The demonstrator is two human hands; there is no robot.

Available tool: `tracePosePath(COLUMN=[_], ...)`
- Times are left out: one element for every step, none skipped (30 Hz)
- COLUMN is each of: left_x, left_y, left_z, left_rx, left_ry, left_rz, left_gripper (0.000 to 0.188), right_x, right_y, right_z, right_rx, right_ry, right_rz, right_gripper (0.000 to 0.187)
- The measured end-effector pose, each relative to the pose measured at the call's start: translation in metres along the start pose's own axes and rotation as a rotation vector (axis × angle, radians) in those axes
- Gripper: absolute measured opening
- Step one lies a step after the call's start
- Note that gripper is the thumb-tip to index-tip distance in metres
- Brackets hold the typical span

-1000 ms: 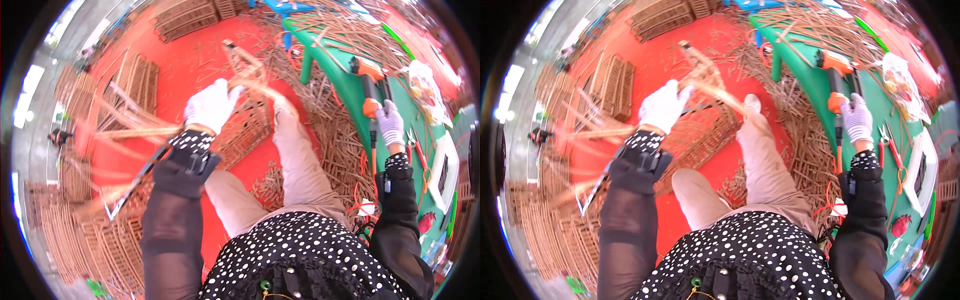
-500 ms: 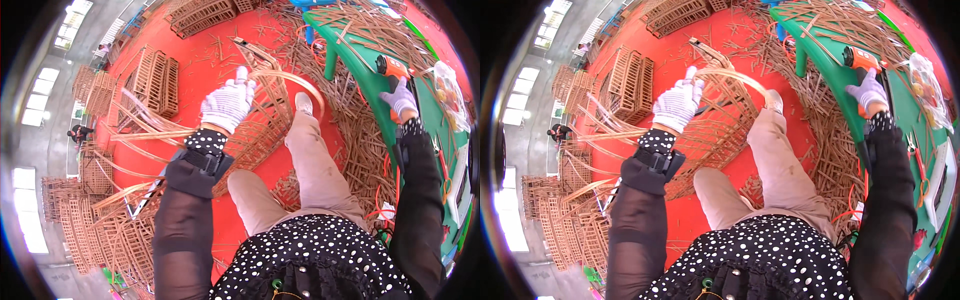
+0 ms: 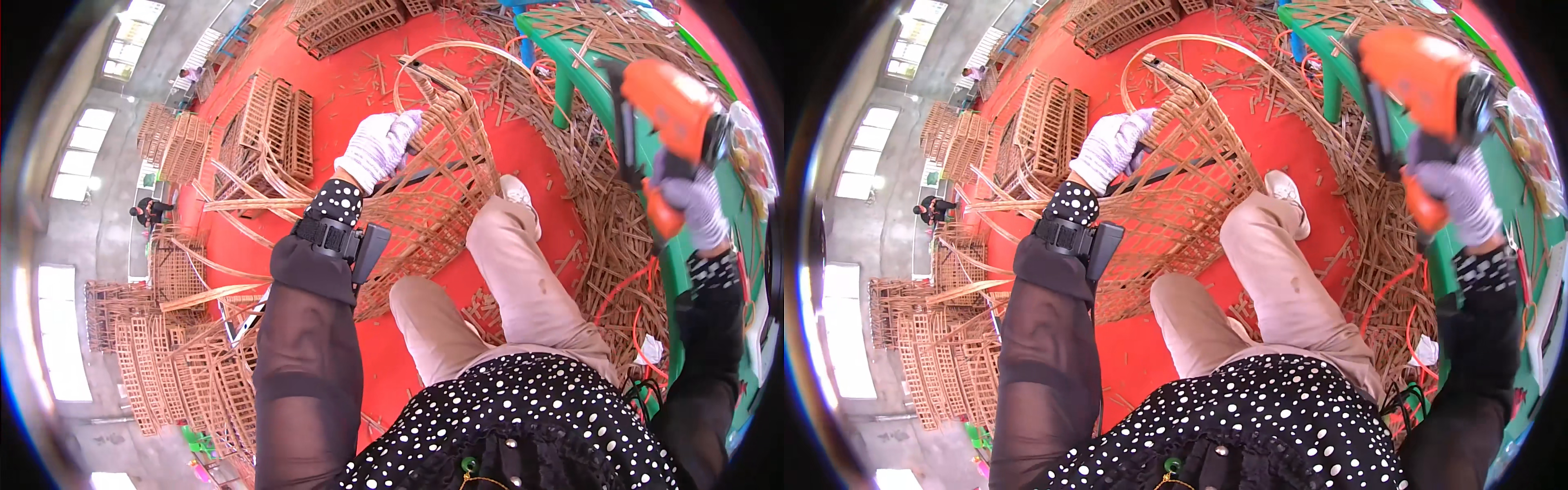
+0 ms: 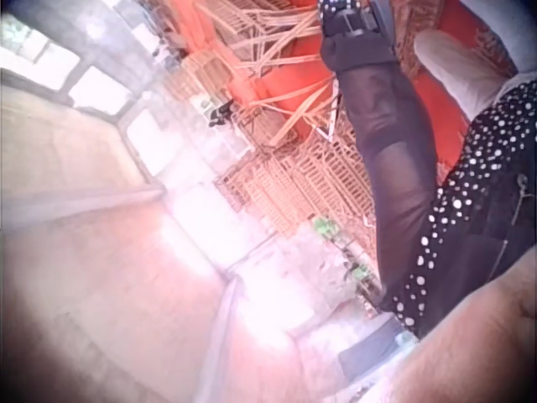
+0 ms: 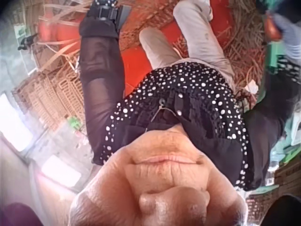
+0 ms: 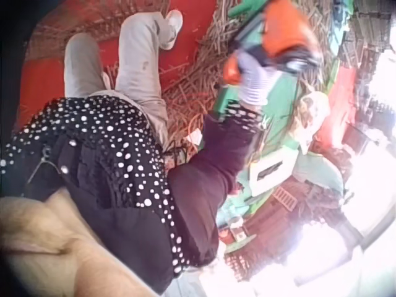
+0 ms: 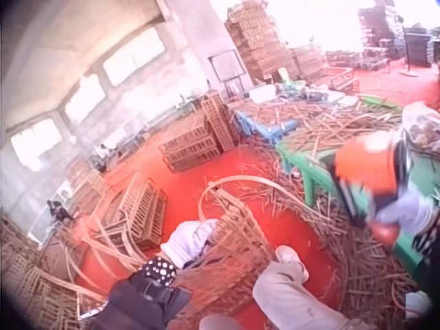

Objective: The recorder is weaving bamboo strips onto a frame and securing them using a nail gun and pliers.

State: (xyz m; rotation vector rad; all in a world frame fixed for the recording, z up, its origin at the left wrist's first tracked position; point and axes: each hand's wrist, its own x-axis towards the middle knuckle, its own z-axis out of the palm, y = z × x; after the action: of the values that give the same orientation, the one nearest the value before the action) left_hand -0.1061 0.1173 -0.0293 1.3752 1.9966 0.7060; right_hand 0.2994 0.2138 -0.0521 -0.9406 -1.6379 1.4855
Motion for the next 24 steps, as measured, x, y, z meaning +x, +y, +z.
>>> tracePosePath(left_x=[-0.002, -0.002, 0.001, -0.003, -0.003, -0.005, -0.004, -0.009, -0.010, -0.009, -0.009, -0.010, -0.010, -0.010, -0.009, -0.008, -0.008, -0.009, -0.010, -0.010, -0.010, -0.010, -0.010, -0.010], left_y=[0.003, -0.002, 0.004, 0.011, 0.013, 0.012, 0.014, 0.015, 0.013, 0.009, 0.010, 0.012, 0.014, 0.014, 0.013, 0.013, 0.011, 0.011, 0.012, 0.012, 0.012, 0.012, 0.012, 0.012], left_z=[-0.003, -0.005, -0.003, -0.003, 0.000, 0.001, 0.000, -0.003, -0.003, 0.000, 0.000, -0.001, -0.001, -0.002, -0.001, 0.001, 0.001, -0.001, -0.002, -0.002, -0.001, 0.000, -0.001, -0.001], left_rx=[-0.030, 0.003, 0.004, -0.035, -0.078, -0.071, -0.063, -0.098, -0.140, -0.136, -0.137, -0.108, -0.081, -0.073, -0.076, -0.090, -0.102, -0.102, -0.086, -0.074, -0.078, -0.085, -0.090, -0.092], left_ry=[-0.019, -0.014, -0.014, -0.024, -0.038, -0.036, -0.030, -0.024, -0.022, 0.003, 0.008, 0.000, -0.009, -0.023, -0.022, -0.005, 0.013, 0.015, 0.005, -0.008, -0.011, -0.003, 0.010, 0.012], left_rz=[-0.039, -0.051, -0.040, -0.053, -0.069, -0.027, -0.038, -0.053, -0.065, -0.078, -0.087, -0.076, -0.062, -0.051, -0.053, -0.035, -0.017, -0.019, -0.015, -0.008, -0.006, -0.004, -0.004, -0.004], left_gripper=[0.038, 0.038, 0.038, 0.038, 0.038, 0.039, 0.039, 0.038, 0.040, 0.041, 0.041, 0.041, 0.041, 0.041, 0.041, 0.041, 0.042, 0.042, 0.042, 0.042, 0.042, 0.043, 0.043, 0.043], right_x=[-0.008, -0.009, -0.015, -0.023, -0.019, -0.019, -0.017, -0.019, -0.019, -0.020, -0.019, -0.017, -0.017, -0.017, -0.018, -0.019, -0.020, -0.022, -0.023, -0.025, -0.027, -0.029, -0.029, -0.029], right_y=[0.017, 0.026, 0.054, 0.061, 0.069, 0.078, 0.089, 0.090, 0.093, 0.097, 0.100, 0.103, 0.109, 0.115, 0.120, 0.125, 0.131, 0.137, 0.142, 0.148, 0.153, 0.157, 0.158, 0.158], right_z=[0.015, 0.053, 0.060, 0.082, 0.097, 0.112, 0.129, 0.145, 0.157, 0.168, 0.174, 0.180, 0.185, 0.191, 0.194, 0.198, 0.201, 0.203, 0.205, 0.205, 0.206, 0.208, 0.208, 0.210], right_rx=[-0.105, -0.525, -0.597, -0.518, -0.838, -0.825, -0.764, -0.743, -0.730, -0.738, -0.749, -0.727, -0.687, -0.637, -0.579, -0.506, -0.403, -0.252, -0.042, 0.204, 0.490, 0.757, 0.982, 1.162], right_ry=[0.038, 0.155, 0.108, 0.102, 0.103, 0.013, 0.003, -0.013, -0.029, -0.076, -0.119, -0.117, -0.120, -0.125, -0.137, -0.154, -0.183, -0.228, -0.285, -0.357, -0.435, -0.507, -0.573, -0.629], right_rz=[0.028, -0.225, -0.484, -0.535, -0.858, -0.842, -0.858, -0.858, -0.853, -0.829, -0.811, -0.807, -0.800, -0.788, -0.766, -0.741, -0.701, -0.633, -0.529, -0.392, -0.235, -0.097, 0.007, 0.080], right_gripper=[0.026, 0.031, 0.038, 0.026, 0.027, 0.030, 0.033, 0.035, 0.038, 0.042, 0.045, 0.045, 0.045, 0.046, 0.046, 0.046, 0.046, 0.046, 0.047, 0.047, 0.047, 0.048, 0.048, 0.048])
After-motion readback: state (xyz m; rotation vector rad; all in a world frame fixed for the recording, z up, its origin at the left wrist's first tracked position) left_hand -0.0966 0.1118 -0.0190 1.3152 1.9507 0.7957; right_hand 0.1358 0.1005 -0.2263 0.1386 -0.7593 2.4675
